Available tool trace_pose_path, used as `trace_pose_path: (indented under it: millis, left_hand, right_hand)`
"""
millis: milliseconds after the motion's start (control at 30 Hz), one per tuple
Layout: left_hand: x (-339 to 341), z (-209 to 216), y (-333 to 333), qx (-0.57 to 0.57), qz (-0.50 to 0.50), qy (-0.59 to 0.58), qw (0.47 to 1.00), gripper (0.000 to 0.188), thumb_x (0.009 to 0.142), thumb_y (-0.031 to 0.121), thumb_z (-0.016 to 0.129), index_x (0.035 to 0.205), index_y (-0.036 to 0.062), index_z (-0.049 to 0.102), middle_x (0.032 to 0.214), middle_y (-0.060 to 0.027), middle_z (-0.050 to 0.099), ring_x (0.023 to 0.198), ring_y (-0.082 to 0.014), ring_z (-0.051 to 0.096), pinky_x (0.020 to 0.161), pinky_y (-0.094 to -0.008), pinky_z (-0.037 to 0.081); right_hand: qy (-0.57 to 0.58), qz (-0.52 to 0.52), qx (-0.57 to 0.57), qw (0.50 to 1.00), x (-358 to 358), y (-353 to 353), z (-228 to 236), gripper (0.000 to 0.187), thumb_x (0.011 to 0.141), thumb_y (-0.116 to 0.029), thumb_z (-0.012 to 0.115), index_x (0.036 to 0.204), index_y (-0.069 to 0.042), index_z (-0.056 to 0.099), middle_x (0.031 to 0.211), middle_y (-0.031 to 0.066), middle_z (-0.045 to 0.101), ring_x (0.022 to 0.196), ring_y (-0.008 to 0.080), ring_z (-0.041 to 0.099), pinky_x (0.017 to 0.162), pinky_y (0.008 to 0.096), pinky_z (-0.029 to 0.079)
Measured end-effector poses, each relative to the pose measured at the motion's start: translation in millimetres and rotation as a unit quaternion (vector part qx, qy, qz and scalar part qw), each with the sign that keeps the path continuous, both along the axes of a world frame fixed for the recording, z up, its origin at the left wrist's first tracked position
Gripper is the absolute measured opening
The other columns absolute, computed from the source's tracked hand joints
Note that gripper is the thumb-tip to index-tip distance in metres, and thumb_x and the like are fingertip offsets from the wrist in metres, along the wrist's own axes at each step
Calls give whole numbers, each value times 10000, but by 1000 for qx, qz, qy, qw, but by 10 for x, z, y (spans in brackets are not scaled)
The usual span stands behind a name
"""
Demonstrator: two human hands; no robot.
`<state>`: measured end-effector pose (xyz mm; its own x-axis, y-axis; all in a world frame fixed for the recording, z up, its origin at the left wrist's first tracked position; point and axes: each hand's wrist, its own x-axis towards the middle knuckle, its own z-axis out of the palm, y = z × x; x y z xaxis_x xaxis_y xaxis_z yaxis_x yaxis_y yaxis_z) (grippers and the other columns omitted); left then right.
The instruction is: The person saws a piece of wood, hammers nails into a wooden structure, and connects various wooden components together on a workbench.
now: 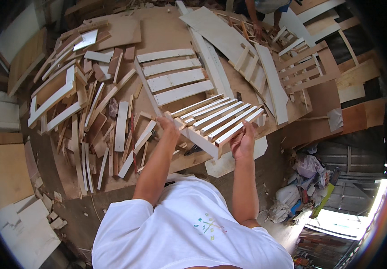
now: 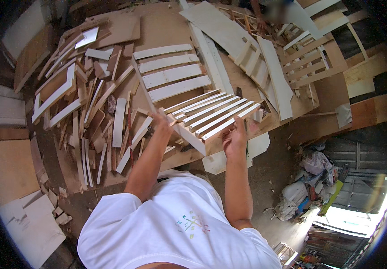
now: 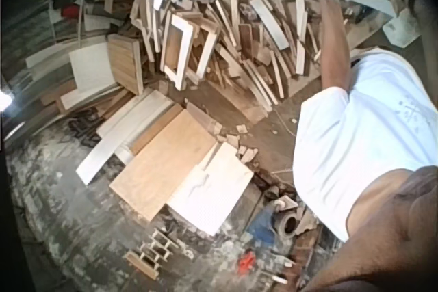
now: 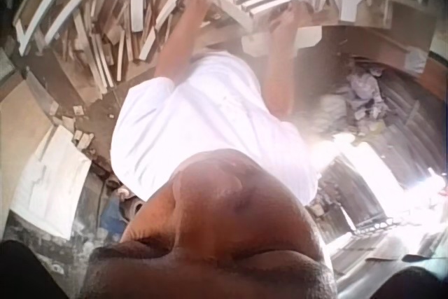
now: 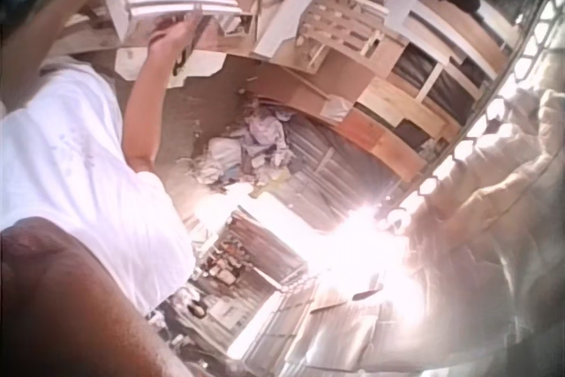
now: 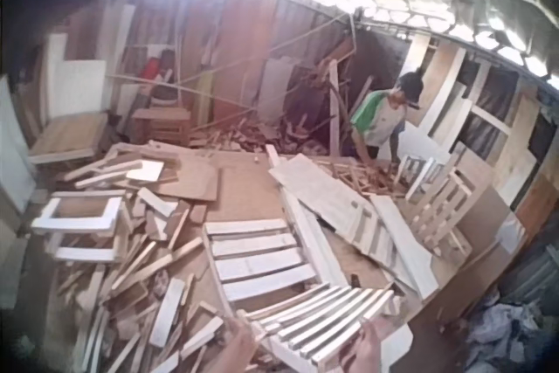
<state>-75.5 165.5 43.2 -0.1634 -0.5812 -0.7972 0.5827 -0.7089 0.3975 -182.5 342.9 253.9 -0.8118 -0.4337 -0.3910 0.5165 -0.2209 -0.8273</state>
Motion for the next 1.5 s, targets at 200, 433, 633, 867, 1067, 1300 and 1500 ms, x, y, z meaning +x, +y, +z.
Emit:
trace_pose_path:
  millis: [200,433,633,867,1067,1300,1500]
  left_hand:
    - [152,651,-130,-36,10,-45,998,793,1057,629,131,1600,65,254,1616,-164,342,1461,-345,385,1219,-431,303]
    - [615,1650,-460,-187,77,14,979,806,1043,664,202,1575,69,314,1557,-147,426,1412,-344,441,1186,-447,354]
    - [548,1960,-910,-268,50,-223,936,878,1040,661,313,1510,-76,395,1554,-229,432,1395,-345,460,1174,-377,345]
    - [77,1694,-1089,-305,13,-316,898,911,1022,681,360,1455,-114,455,1447,-268,539,1328,-363,524,1133,-372,379]
    - [-297,1543,-1073,-326,-25,-287,900,764,1019,610,473,1299,-91,586,1168,-187,679,1008,-278,652,895,-362,500]
    - [-228,1574,-1094,-321,-99,-91,937,465,945,457,707,1149,61,575,1009,-44,676,775,-116,646,664,-273,499]
    - [-245,1636,-956,-338,-156,-55,927,596,861,235,839,1305,61,481,1082,-73,675,874,-186,688,741,-332,538]
  right_hand:
    - [-25,9,-32,999,-247,259,-216,287,908,-163,705,1136,-18,610,977,62,677,852,178,686,775,322,588]
    - [-106,138,-132,976,-83,93,-534,487,951,-296,574,1326,16,558,1253,152,681,1084,266,691,963,391,569]
    - [-196,219,-203,934,-95,-249,-1052,569,969,-387,492,1328,44,584,1277,194,674,1100,303,685,988,427,556]
    - [-269,278,-325,863,-411,-364,-1480,458,993,-312,475,1243,42,622,1189,184,704,1052,305,714,925,440,598]
    - [-340,166,-367,850,-648,-272,-1917,355,985,-339,606,1104,-11,673,1112,145,730,1026,291,723,909,432,608]
    - [-205,188,-235,931,-973,-252,-1887,465,1006,-472,547,1104,-41,690,1124,129,732,1011,282,717,891,440,589]
    - [-198,223,-271,915,-1119,-303,-2032,545,967,-558,577,1109,-45,696,1122,123,731,1030,296,711,912,456,584]
